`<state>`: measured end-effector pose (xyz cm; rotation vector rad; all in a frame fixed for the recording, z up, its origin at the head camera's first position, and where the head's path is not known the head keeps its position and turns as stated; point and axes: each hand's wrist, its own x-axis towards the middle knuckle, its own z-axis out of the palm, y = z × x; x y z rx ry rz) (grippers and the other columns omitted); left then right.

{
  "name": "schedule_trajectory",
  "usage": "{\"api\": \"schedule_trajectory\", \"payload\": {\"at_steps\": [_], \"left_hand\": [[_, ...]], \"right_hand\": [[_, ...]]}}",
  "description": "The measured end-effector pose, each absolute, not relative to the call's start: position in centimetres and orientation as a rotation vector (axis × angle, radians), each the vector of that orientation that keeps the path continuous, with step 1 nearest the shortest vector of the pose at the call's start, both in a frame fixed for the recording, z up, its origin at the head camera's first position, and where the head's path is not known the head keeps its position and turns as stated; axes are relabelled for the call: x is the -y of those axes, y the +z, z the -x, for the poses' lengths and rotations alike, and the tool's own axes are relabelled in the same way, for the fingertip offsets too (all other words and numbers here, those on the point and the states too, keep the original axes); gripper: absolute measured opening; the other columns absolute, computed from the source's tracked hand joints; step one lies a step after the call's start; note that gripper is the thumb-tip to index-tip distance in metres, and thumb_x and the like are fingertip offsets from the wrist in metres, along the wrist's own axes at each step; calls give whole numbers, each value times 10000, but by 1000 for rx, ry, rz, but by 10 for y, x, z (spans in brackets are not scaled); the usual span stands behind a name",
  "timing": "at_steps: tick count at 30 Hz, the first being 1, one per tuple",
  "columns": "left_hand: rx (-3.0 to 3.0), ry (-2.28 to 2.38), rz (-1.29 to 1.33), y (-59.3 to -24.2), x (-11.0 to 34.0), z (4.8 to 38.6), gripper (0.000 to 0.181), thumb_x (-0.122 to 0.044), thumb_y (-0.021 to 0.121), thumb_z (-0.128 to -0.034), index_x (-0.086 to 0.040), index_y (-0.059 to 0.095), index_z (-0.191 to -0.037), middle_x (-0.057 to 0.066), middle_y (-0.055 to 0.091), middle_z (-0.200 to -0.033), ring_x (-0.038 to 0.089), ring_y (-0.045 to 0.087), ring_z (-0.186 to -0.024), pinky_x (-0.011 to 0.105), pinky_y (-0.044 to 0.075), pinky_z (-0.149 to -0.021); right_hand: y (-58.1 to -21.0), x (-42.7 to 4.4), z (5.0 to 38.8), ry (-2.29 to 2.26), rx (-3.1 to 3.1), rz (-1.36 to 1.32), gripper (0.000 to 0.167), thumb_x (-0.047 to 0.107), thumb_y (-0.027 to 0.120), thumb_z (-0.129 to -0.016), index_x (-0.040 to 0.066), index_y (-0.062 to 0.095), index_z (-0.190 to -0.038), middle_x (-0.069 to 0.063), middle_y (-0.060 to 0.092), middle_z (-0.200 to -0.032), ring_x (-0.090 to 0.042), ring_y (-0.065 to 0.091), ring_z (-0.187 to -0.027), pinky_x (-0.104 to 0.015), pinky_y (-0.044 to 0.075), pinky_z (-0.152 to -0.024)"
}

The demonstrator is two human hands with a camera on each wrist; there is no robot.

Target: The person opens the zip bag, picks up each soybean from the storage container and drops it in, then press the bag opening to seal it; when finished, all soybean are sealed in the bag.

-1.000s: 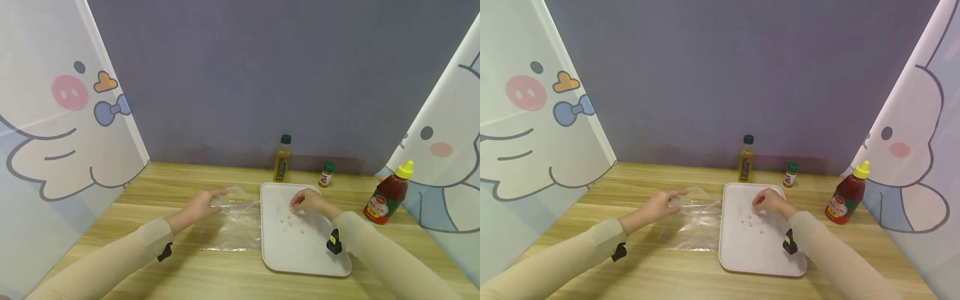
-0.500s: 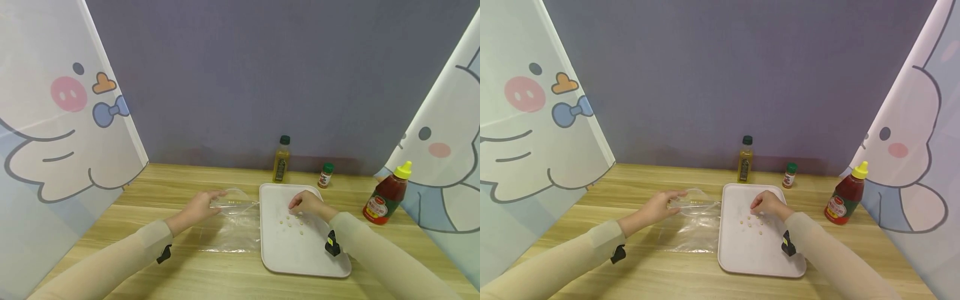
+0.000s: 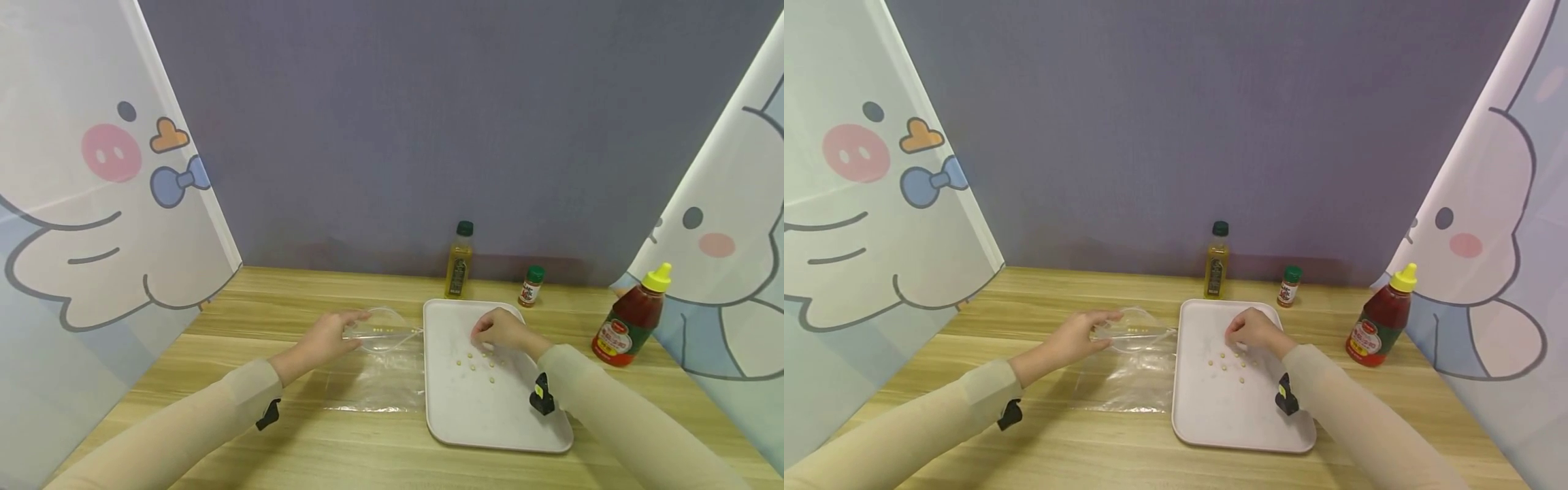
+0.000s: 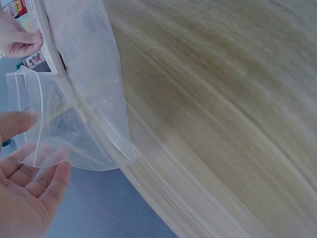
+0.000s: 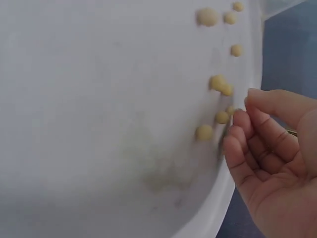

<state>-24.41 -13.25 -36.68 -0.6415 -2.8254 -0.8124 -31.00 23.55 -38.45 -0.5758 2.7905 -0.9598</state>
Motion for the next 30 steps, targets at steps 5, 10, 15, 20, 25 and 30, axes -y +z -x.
{"api": "schedule_trajectory", "payload": {"at_steps": [5,10,15,20,25,30], "left_hand": [[2817,-812,652,-368,133,244,521,-82,761,-812,-106,602,-1308,115,650,-1266,302,640,-1091,423,561,-868],[2821,-819,650,-368,133,243,516,-83,755,-820,-108,599,-1311,113,638,-1285,305,635,-1099,452,548,-902],[2826,-833,643,-367,132,243,518,-82,749,-825,-111,594,-1319,100,626,-1307,303,629,-1116,452,541,-923],[2826,-819,644,-366,130,244,515,-78,749,-824,-105,596,-1314,113,644,-1275,307,634,-1105,458,542,-919],[2829,-795,641,-365,129,244,521,-87,755,-821,-111,595,-1317,113,651,-1264,302,638,-1100,454,542,-920],[2832,-784,643,-365,129,244,524,-86,760,-817,-109,597,-1315,107,649,-1270,301,641,-1100,453,543,-919]], "right_hand": [[-377,-232,314,-1056,-2785,601,139,194,702,-880,64,744,-904,-24,741,-870,-75,591,-773,-250,495,-699],[-362,-219,314,-1169,-2748,639,189,242,697,-895,66,738,-948,-44,731,-927,-91,603,-818,-266,504,-721],[-348,-202,310,-1283,-2689,724,211,234,702,-892,43,731,-976,-63,725,-950,-77,614,-811,-261,506,-710],[-340,-184,305,-1370,-2612,793,204,210,719,-878,36,729,-984,-68,724,-960,-89,634,-811,-268,529,-721],[-337,-163,304,-1391,-2587,827,182,194,723,-875,47,737,-982,-64,723,-973,-93,640,-811,-258,531,-722],[-336,-140,303,-1411,-2552,852,142,147,728,-866,33,744,-949,-83,732,-949,-95,642,-787,-248,531,-712]]}}
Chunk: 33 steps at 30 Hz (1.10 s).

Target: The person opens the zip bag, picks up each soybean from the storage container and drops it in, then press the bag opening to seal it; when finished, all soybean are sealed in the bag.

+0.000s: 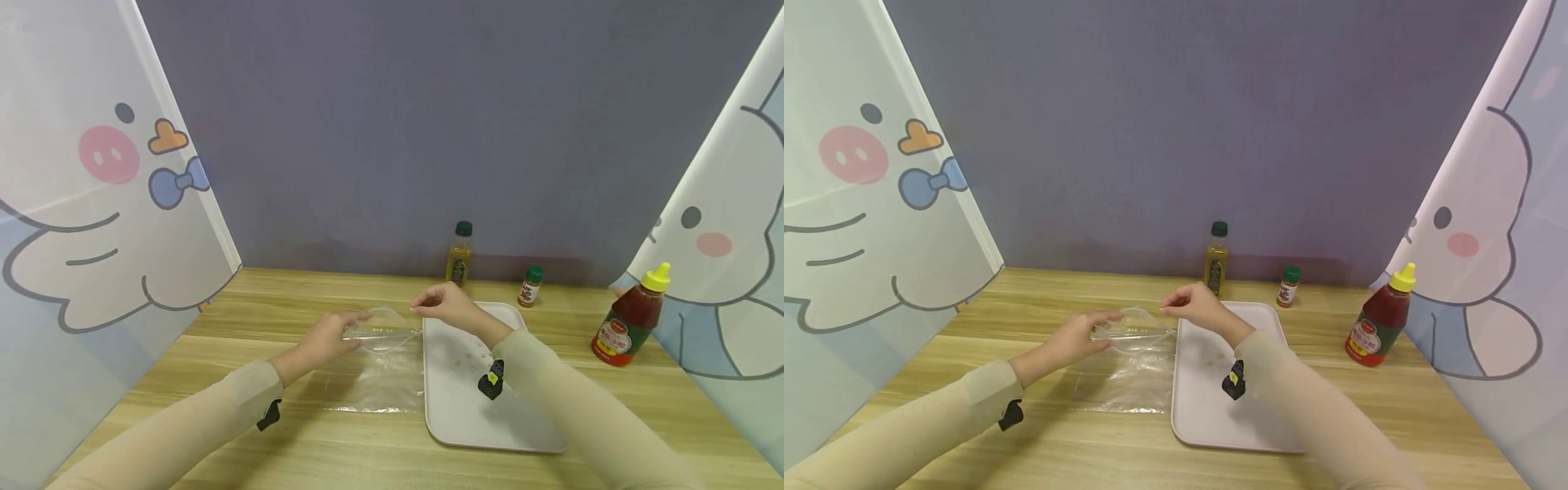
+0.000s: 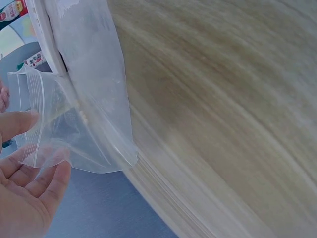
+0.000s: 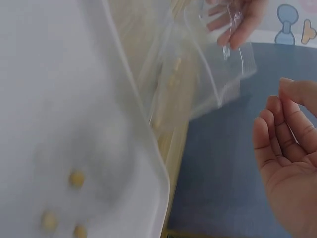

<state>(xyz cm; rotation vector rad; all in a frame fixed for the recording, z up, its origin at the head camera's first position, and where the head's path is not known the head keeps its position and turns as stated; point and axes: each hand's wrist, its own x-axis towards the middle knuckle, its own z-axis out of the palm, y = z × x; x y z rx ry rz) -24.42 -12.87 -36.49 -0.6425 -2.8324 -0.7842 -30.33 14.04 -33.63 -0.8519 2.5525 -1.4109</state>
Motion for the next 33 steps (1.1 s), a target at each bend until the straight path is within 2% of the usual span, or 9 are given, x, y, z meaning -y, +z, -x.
{"api": "schedule_trajectory", "payload": {"at_steps": [6,14,21,33], "left_hand": [[2836,-790,648,-366,128,246,512,-99,758,-823,-113,601,-1310,79,642,-1287,288,643,-1099,436,553,-901],[2829,-815,668,-367,129,247,503,-100,752,-830,-106,600,-1309,72,628,-1311,290,641,-1103,431,555,-900],[2817,-814,684,-367,131,246,514,-89,753,-826,-94,593,-1315,82,622,-1319,291,640,-1103,426,555,-900],[2807,-808,661,-369,131,246,523,-94,763,-815,-112,599,-1312,76,621,-1321,277,646,-1093,425,556,-901]], "right_hand": [[-340,-117,306,-1319,-2514,928,158,140,724,-869,4,743,-949,-74,742,-901,-67,654,-775,-232,554,-726],[-337,-112,302,-1202,-2549,982,199,118,695,-890,-21,730,-1027,-107,742,-964,-101,665,-808,-240,563,-742],[-334,-131,305,-1217,-2561,968,167,136,705,-884,41,749,-1013,-86,740,-979,-113,670,-822,-260,568,-741],[-342,-186,308,-1130,-2618,870,183,125,691,-891,-5,717,-1018,-78,731,-958,-120,652,-847,-288,557,-770]]}}
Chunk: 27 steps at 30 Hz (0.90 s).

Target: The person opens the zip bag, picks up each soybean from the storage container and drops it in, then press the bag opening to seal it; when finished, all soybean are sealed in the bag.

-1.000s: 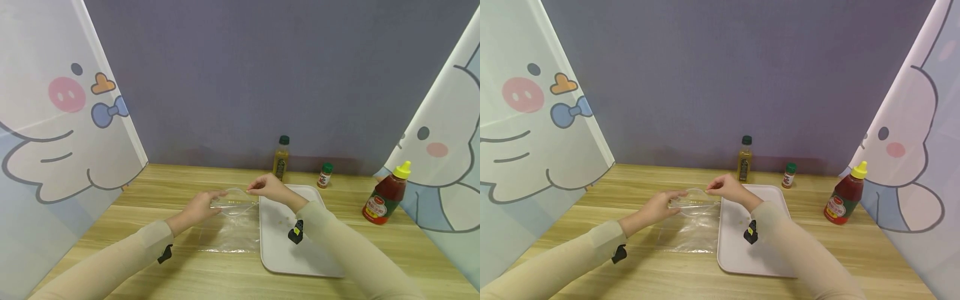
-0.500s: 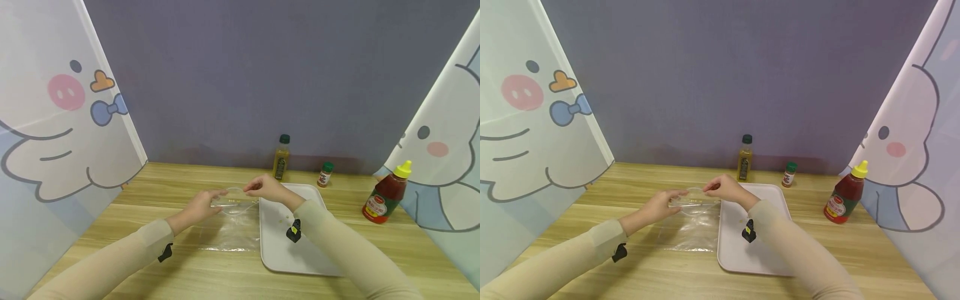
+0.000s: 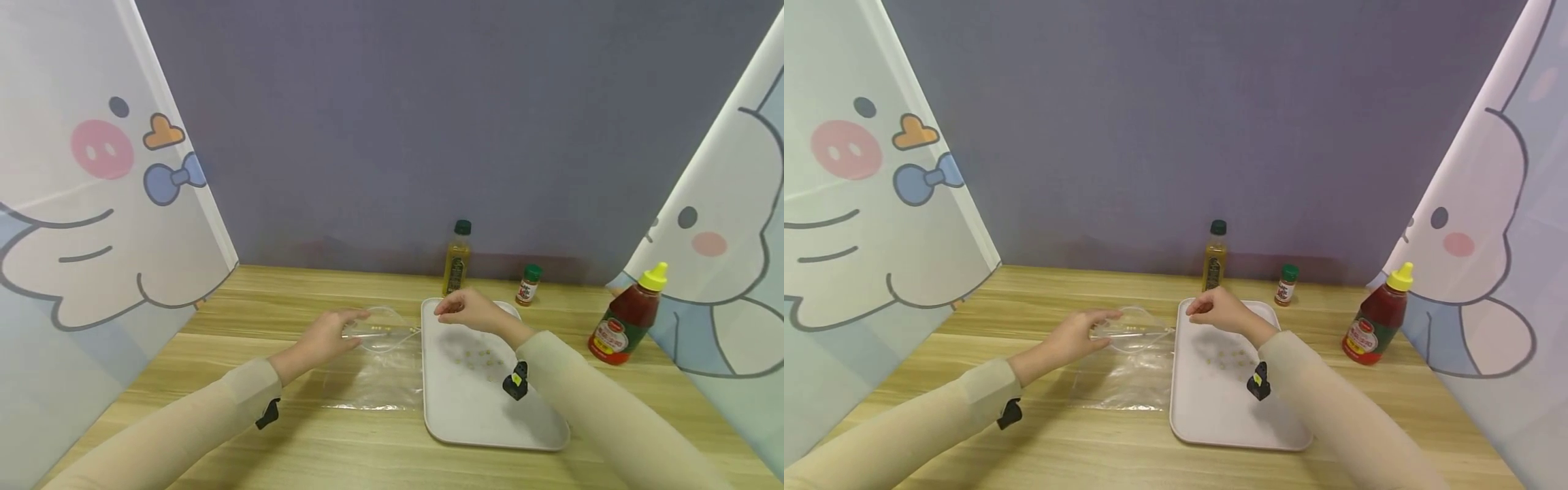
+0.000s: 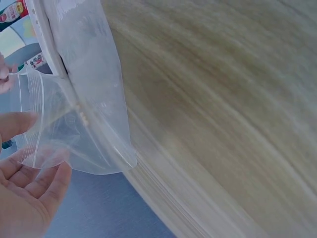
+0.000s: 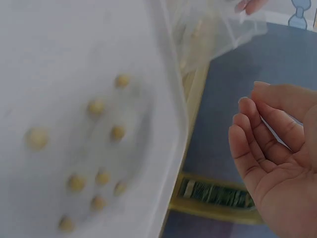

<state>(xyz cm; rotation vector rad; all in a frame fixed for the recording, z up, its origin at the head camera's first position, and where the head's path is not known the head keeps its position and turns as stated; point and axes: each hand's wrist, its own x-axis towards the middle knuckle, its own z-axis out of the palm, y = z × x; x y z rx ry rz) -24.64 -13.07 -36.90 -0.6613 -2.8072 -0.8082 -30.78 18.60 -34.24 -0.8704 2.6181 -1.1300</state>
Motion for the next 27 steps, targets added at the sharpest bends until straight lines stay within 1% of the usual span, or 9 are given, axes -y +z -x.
{"api": "schedule_trajectory", "payload": {"at_steps": [6,9,15,18,20,22,24,25,27], "left_hand": [[2816,-825,651,-369,132,246,530,-104,762,-819,-125,594,-1321,81,616,-1328,280,639,-1106,396,570,-859],[2819,-836,647,-368,134,245,536,-109,760,-823,-128,587,-1330,84,616,-1327,289,636,-1114,408,566,-871],[2812,-839,636,-366,136,244,540,-90,759,-818,-109,584,-1329,89,623,-1315,310,636,-1109,447,551,-905],[2819,-834,644,-366,134,244,538,-79,756,-816,-103,585,-1326,95,619,-1320,308,634,-1111,424,556,-898],[2828,-834,651,-367,132,243,542,-74,751,-815,-101,582,-1329,98,613,-1328,308,631,-1117,362,575,-842],[2839,-847,650,-367,131,243,549,-69,747,-815,-106,577,-1336,97,604,-1340,309,625,-1132,280,576,-747],[2845,-858,643,-368,130,243,556,-60,746,-812,-109,575,-1338,101,601,-1342,314,623,-1134,222,543,-602],[2847,-854,642,-369,130,242,558,-57,747,-810,-108,574,-1339,104,601,-1341,315,624,-1132,199,521,-565],[2849,-845,636,-369,129,242,562,-57,752,-806,-111,576,-1337,105,603,-1338,313,626,-1127,174,495,-533]], "right_hand": [[-355,-216,308,-1029,-2703,772,185,125,693,-885,-15,716,-1003,-79,732,-955,-113,640,-835,-294,537,-742],[-361,-227,308,-989,-2742,711,155,99,700,-874,-14,725,-976,-81,734,-923,-100,628,-806,-286,530,-725],[-371,-241,304,-972,-2762,572,125,77,720,-841,-19,731,-920,-80,729,-861,-74,569,-740,-240,491,-652],[-376,-244,304,-979,-2745,506,104,66,725,-831,-13,730,-898,-70,728,-843,-75,529,-714,-226,463,-637],[-379,-245,304,-987,-2741,490,96,62,733,-821,-11,727,-883,-61,721,-822,-80,510,-700,-227,449,-630],[-381,-245,305,-987,-2746,496,97,63,741,-813,-12,724,-873,-51,709,-793,-83,505,-683,-231,445,-616],[-384,-244,305,-994,-2754,492,93,64,755,-800,-4,723,-855,-32,694,-758,-85,510,-664,-233,446,-604],[-385,-243,306,-994,-2757,502,96,64,760,-795,-4,722,-850,-28,689,-744,-87,516,-657,-238,449,-599],[-387,-242,307,-982,-2770,506,81,61,763,-790,8,723,-836,-4,682,-724,-82,521,-645,-239,452,-589]]}}
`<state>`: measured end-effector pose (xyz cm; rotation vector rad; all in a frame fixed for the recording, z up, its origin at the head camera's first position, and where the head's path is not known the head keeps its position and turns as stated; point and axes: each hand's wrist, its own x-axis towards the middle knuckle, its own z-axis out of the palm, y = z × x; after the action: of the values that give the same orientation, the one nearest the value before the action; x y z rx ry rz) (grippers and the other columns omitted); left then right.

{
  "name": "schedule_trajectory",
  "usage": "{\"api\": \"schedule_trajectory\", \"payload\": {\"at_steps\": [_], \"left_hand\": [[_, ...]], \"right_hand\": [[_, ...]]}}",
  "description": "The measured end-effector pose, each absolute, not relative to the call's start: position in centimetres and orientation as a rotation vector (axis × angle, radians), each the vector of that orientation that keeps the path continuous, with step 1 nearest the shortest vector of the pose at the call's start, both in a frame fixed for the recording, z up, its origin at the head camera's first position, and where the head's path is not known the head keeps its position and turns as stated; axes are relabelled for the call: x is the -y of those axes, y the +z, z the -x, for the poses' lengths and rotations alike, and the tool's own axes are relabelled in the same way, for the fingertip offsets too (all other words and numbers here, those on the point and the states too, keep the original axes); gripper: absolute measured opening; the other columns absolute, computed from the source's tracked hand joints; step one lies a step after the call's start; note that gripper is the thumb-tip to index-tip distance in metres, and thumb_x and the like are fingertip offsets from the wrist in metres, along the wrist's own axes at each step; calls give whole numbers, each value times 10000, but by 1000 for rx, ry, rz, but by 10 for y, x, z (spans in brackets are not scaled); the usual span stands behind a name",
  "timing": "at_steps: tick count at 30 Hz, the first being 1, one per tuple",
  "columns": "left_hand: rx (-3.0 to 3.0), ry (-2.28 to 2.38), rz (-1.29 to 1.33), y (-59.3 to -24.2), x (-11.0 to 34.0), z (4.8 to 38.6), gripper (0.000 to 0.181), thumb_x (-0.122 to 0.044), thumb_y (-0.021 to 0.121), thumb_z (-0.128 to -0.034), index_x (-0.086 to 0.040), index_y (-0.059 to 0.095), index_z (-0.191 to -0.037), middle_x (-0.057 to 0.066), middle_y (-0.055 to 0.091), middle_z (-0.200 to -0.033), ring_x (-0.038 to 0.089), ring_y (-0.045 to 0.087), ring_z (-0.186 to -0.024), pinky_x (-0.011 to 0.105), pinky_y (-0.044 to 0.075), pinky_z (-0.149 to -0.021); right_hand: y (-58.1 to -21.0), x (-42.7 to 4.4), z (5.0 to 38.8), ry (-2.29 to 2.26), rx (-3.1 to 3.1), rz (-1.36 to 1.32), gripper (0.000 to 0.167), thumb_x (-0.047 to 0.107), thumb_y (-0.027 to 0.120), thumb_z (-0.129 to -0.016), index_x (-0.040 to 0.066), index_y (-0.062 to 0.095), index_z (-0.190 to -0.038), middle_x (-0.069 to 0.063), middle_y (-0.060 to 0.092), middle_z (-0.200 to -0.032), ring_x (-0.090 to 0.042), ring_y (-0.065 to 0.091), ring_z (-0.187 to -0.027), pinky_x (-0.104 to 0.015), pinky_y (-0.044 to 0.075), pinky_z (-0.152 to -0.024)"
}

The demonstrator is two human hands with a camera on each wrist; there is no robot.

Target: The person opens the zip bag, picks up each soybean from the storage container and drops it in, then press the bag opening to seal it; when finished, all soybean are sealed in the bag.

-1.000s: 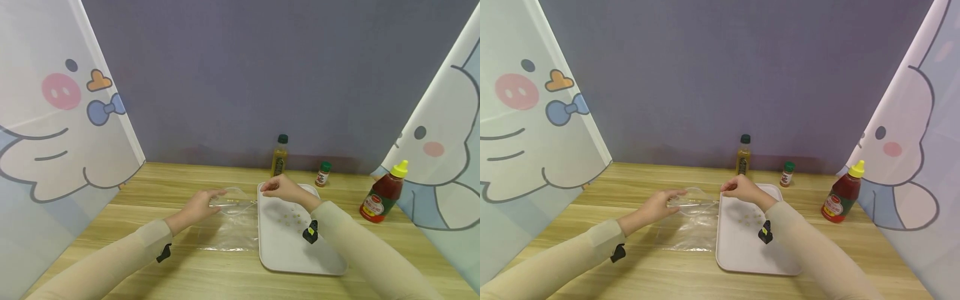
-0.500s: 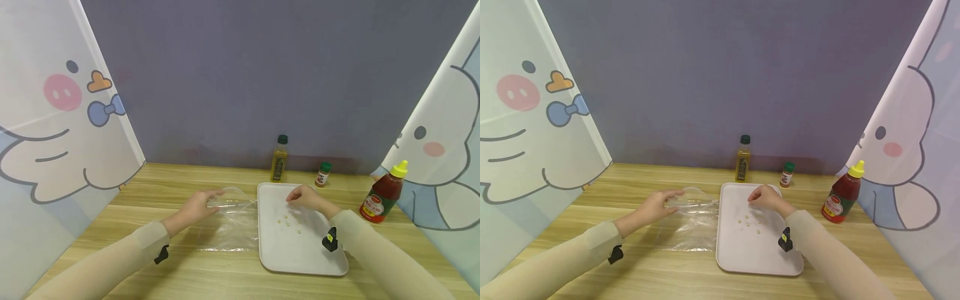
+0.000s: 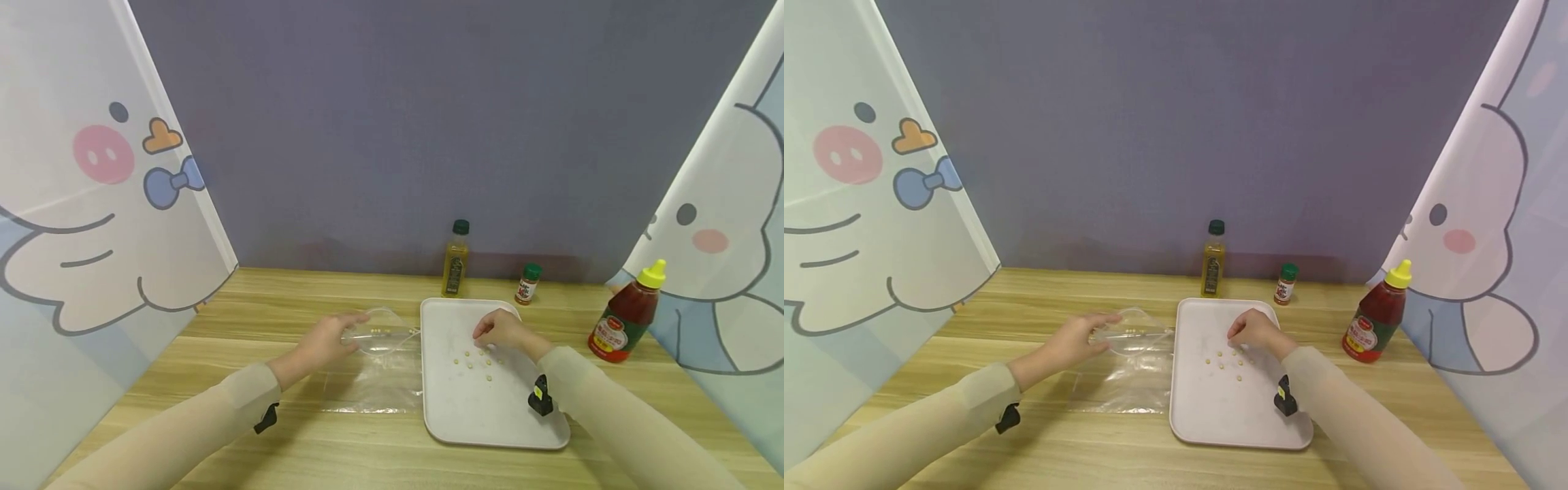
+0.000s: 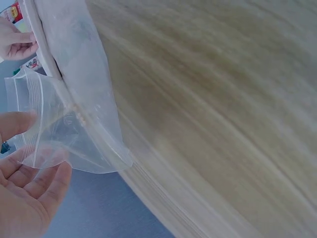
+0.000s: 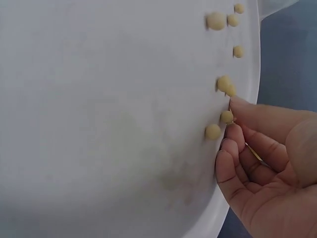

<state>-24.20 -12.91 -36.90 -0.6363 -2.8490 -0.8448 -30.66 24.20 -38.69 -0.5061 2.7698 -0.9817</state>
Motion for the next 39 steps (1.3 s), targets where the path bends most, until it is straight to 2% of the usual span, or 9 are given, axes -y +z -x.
{"api": "schedule_trajectory", "payload": {"at_steps": [2,5,12,16,21,26,33,36,39], "left_hand": [[2852,-830,629,-370,129,242,561,-61,756,-805,-117,579,-1335,101,610,-1329,304,632,-1114,170,493,-528],[2854,-807,622,-370,129,242,557,-80,763,-806,-131,584,-1331,84,616,-1323,281,638,-1106,162,513,-605],[2852,-811,613,-369,129,242,546,-82,759,-813,-134,586,-1329,87,617,-1322,285,637,-1115,282,579,-733],[2855,-783,612,-368,128,242,552,-94,766,-812,-142,586,-1331,87,620,-1318,285,634,-1119,302,578,-745],[2851,-776,620,-368,128,242,551,-98,764,-813,-139,585,-1332,82,604,-1342,284,634,-1121,310,584,-778],[2855,-809,608,-367,128,241,546,-95,759,-818,-139,582,-1333,82,591,-1358,291,629,-1131,348,585,-818],[2844,-810,618,-369,128,243,540,-86,762,-815,-131,589,-1325,77,608,-1336,282,630,-1124,381,573,-859],[2842,-810,626,-369,128,243,533,-85,760,-817,-126,591,-1321,78,611,-1332,284,629,-1126,400,565,-883],[2839,-803,640,-369,128,244,535,-87,758,-820,-122,588,-1325,80,611,-1332,286,631,-1124,403,564,-885]], "right_hand": [[-388,-241,307,-969,-2781,500,57,53,761,-791,19,726,-820,16,676,-708,-78,519,-632,-237,450,-581],[-389,-241,308,-936,-2806,500,34,51,750,-803,25,728,-800,33,662,-679,-71,508,-612,-232,444,-561],[-387,-238,310,-870,-2857,519,78,70,705,-845,33,714,-777,34,625,-645,-69,492,-597,-209,420,-550],[-384,-235,312,-966,-2837,509,72,78,684,-866,21,718,-838,32,654,-681,-53,522,-605,-208,455,-558],[-375,-228,311,-1227,-2688,482,191,82,641,-916,-55,692,-1039,-105,728,-874,-124,627,-726,-314,562,-695],[-361,-215,308,-1417,-2561,442,295,125,594,-962,-82,643,-1167,-202,708,-1063,-289,666,-906,-458,555,-870],[-344,-190,301,-1517,-2490,555,255,111,614,-947,-46,673,-1140,-158,726,-1047,-142,664,-822,-467,552,-871],[-339,-177,297,-1521,-2469,574,230,103,627,-937,-11,694,-1125,-126,732,-1056,-127,663,-820,-453,555,-872],[-336,-163,295,-1502,-2478,599,227,112,652,-921,3,709,-1112,-132,734,-1049,-128,665,-804,-380,572,-828]]}}
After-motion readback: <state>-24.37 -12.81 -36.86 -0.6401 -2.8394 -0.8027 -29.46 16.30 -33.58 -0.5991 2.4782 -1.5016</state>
